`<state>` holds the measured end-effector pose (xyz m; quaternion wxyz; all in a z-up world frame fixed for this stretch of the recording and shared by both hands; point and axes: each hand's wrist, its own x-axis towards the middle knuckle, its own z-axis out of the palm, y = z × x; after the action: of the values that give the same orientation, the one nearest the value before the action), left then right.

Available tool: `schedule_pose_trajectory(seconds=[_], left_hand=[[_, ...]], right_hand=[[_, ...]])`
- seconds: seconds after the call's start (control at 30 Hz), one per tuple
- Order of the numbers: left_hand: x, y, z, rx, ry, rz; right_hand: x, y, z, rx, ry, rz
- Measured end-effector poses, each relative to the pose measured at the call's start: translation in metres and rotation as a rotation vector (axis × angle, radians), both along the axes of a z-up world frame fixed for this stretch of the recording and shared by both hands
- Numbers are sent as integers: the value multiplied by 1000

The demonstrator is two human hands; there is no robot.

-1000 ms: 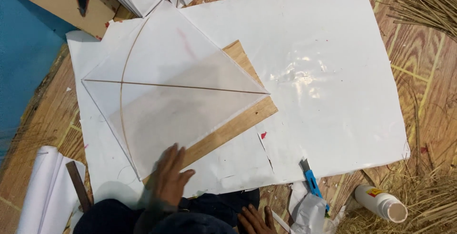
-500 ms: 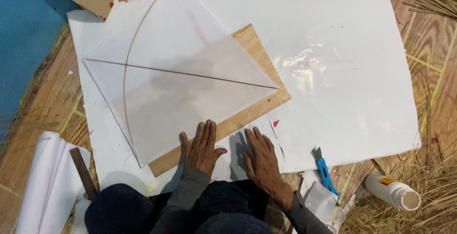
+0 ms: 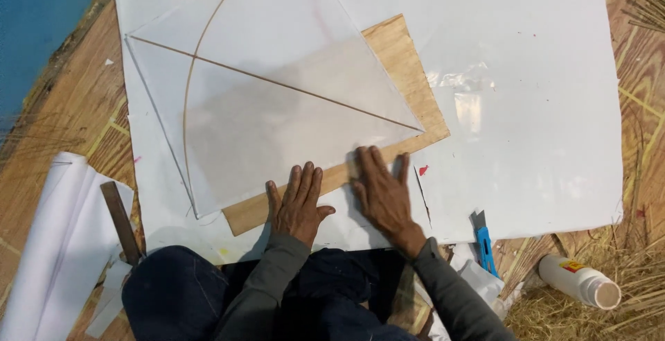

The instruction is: Trimming excess plastic film from a kite frame using a utility knife and folding the edges over the frame.

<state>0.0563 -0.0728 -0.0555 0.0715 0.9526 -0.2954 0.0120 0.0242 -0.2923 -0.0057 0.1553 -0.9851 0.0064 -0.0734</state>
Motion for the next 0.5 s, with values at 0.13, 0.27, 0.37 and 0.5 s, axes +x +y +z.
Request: schedule_pose_trajectory(seconds=[0.13, 0.27, 0.37, 0.5], left_hand=[[-1, 1, 3, -17, 6, 1], [-1, 0, -1, -14, -10, 6], [-5, -11, 5, -3, -19, 13], [-5, -51, 18, -50, 64, -51]], right_hand=[[1, -44, 2, -72, 105, -239], [0, -57, -16, -72, 5, -287], [1, -54, -14, -75, 3, -300], [1, -52, -11, -47, 7, -305]])
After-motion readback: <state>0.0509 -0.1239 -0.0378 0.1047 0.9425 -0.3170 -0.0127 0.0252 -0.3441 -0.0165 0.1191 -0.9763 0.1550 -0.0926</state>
